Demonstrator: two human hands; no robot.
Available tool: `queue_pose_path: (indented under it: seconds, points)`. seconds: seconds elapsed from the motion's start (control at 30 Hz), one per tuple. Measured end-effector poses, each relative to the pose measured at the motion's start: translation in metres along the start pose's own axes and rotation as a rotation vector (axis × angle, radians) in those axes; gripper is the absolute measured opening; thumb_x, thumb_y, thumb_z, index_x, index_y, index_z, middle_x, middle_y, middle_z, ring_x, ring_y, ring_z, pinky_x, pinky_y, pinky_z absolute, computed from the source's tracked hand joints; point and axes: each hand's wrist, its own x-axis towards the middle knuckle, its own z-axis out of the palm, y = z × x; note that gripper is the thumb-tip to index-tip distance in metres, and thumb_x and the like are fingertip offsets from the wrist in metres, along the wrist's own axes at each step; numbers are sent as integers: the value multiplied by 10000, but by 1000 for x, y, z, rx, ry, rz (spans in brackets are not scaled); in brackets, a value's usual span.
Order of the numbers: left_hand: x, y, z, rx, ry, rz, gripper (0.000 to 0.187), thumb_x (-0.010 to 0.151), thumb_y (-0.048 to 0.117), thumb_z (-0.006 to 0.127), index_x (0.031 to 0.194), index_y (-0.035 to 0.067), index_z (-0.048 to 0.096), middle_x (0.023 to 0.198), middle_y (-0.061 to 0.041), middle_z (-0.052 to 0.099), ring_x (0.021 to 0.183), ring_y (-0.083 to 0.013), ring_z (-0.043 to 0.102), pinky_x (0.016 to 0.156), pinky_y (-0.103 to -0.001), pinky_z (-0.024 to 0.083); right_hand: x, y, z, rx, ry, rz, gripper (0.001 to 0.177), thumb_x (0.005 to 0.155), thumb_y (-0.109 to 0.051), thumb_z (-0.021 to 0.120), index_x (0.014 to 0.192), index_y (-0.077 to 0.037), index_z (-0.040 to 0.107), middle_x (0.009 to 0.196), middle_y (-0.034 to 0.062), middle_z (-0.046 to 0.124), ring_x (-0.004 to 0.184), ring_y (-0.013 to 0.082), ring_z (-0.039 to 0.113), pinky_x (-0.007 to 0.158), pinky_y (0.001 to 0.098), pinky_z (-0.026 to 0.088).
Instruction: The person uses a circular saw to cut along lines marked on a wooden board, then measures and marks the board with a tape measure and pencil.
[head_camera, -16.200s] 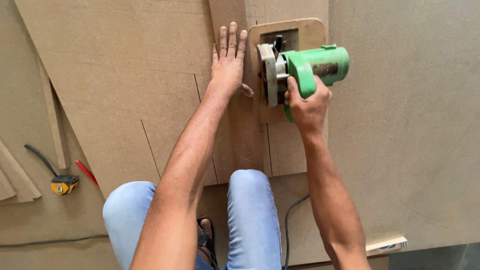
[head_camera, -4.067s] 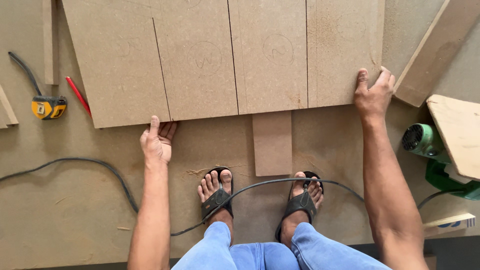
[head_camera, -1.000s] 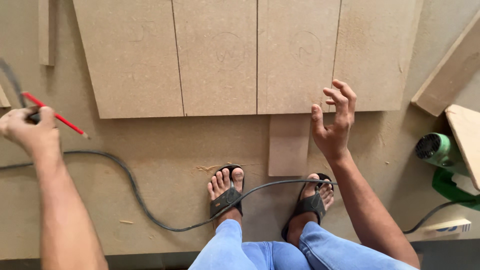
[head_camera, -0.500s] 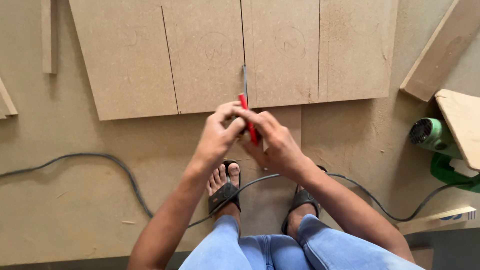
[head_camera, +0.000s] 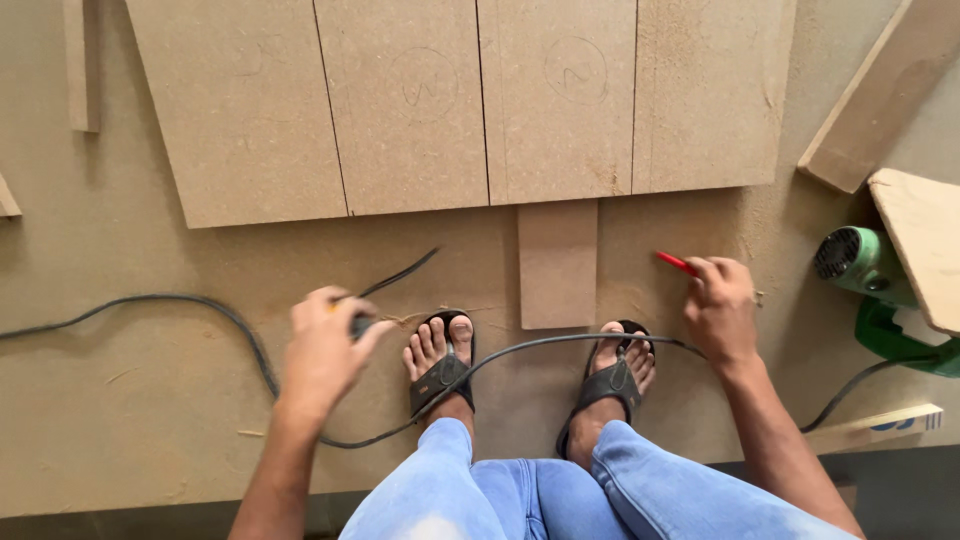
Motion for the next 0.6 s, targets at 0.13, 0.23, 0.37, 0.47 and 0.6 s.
queue_pose_path:
  seconds: [0.13, 0.23, 0.37, 0.47, 0.6]
  points:
    - [-4, -65, 19, 139, 97, -220, 450, 831, 476, 792, 1106, 126, 722, 1319, -174, 541, 1246, -402, 496, 905, -523, 535, -3, 9, 4, -84, 132, -19, 453, 813, -2, 683, 1262, 3, 624, 1159, 254, 624, 1100, 424, 615, 950, 521, 504]
    - [2, -86, 25, 148, 129, -263, 612, 824, 496, 814, 1245, 86, 646, 1336, -214, 520, 1231, -443, 493, 941, -568, 470, 25, 7, 20, 506, 141, 394, 373, 961, -94, 639, 1305, 33, 572, 1191, 228, 639, 1065, 367, 661, 926, 481, 558]
    - [39, -119, 7, 161, 304, -279, 686, 932, 503, 802, 1365, 28, 560, 1384, -230, 529, 1250, -464, 523, 1087, -567, 406, 66, -6, 53, 1517, 36, 858, 364, 985, -187, 644, 1220, 46, 494, 1195, 277, 648, 1082, 388, 699, 946, 500, 560]
    - [105, -167, -5, -87, 710, -31, 551, 1068, 321, 742, 1379, -72, 514, 1420, -288, 508, 1295, -460, 510, 1098, -525, 421, 90, -28, 75, 1779, 125, 905, 413, 940, -152, 673, 1196, 42, 415, 1201, 245, 635, 1121, 389, 692, 1014, 582, 553]
    - [186, -218, -19, -252, 787, -77, 440, 1103, 379, 697, 1197, -49, 662, 1129, -224, 646, 967, -339, 655, 884, -458, 531, 106, -40, 82, 1829, 202, 947, 402, 930, -121, 715, 1174, 108, 493, 1163, 207, 633, 1092, 362, 694, 1050, 623, 544]
